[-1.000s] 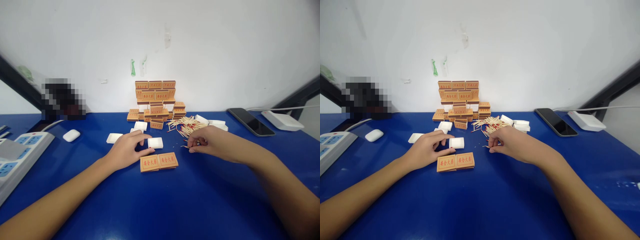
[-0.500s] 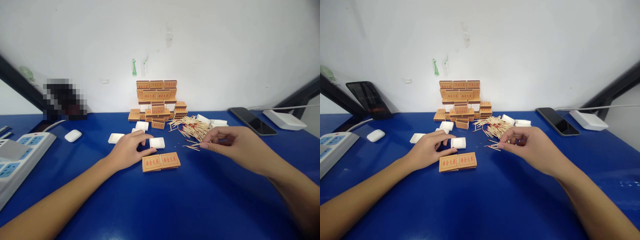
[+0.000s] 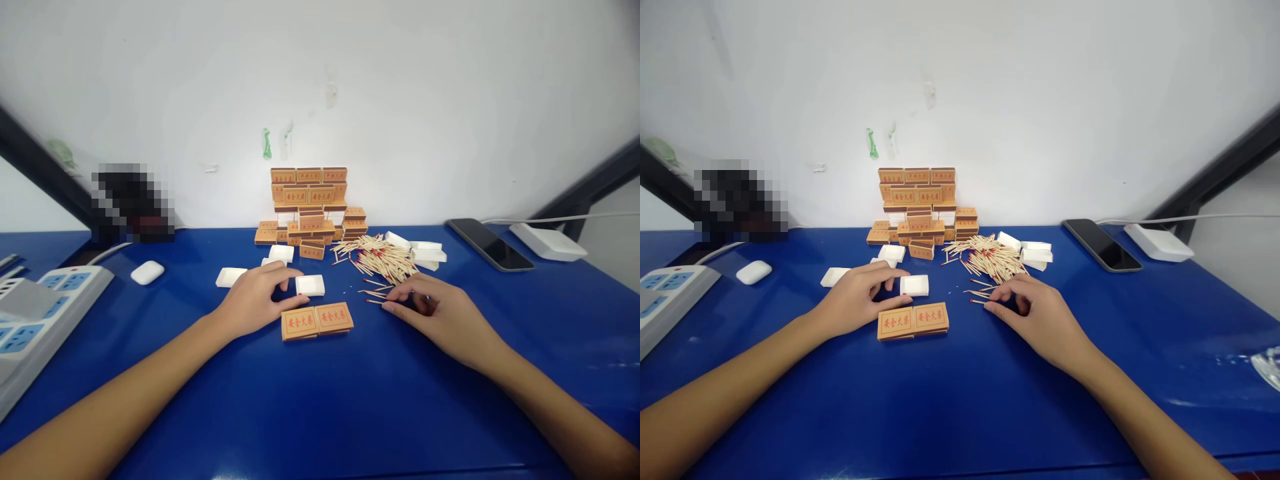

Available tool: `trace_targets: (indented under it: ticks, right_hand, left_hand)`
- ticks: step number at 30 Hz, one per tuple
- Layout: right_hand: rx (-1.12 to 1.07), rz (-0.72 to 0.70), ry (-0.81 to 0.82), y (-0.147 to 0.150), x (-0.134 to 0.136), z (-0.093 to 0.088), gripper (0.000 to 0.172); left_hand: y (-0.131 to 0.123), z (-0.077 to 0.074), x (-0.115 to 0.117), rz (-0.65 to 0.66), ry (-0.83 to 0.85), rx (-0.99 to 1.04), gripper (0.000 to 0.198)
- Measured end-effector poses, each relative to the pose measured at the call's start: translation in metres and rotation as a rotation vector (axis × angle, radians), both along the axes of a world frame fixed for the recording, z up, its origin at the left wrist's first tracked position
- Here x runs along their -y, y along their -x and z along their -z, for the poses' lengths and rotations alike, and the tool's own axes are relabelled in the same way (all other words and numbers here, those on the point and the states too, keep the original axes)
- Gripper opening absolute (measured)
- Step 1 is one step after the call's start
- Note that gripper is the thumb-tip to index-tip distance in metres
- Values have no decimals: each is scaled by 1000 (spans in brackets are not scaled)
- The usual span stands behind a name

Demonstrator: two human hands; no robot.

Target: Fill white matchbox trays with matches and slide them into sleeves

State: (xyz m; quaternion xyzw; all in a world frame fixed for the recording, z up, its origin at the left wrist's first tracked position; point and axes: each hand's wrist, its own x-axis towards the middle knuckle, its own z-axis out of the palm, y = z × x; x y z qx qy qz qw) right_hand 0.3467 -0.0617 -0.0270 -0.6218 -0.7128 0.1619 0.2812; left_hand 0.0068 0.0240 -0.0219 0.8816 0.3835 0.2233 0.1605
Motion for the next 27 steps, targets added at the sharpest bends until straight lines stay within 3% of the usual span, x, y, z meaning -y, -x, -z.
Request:
trace_targets:
  ticks: [4, 9, 13, 19, 27]
  right_hand:
    - [68, -67, -31, 0, -14, -13, 27]
    - [247, -302, 22, 11, -42, -41, 23]
    - [326, -404, 50, 20, -56, -49, 18]
    - [367, -440, 126, 24, -64, -45, 13]
    - [403, -361, 269, 25, -65, -45, 7]
  left_hand:
    - [0, 1, -1, 3, 6, 3, 33]
    - [1, 3, -1, 9, -11, 9, 33]
    - [2, 3, -1, 17, -29, 11, 34]
    - [3, 3, -1, 22, -25, 7, 34]
    - [2, 2, -1, 26, -26, 10, 33]
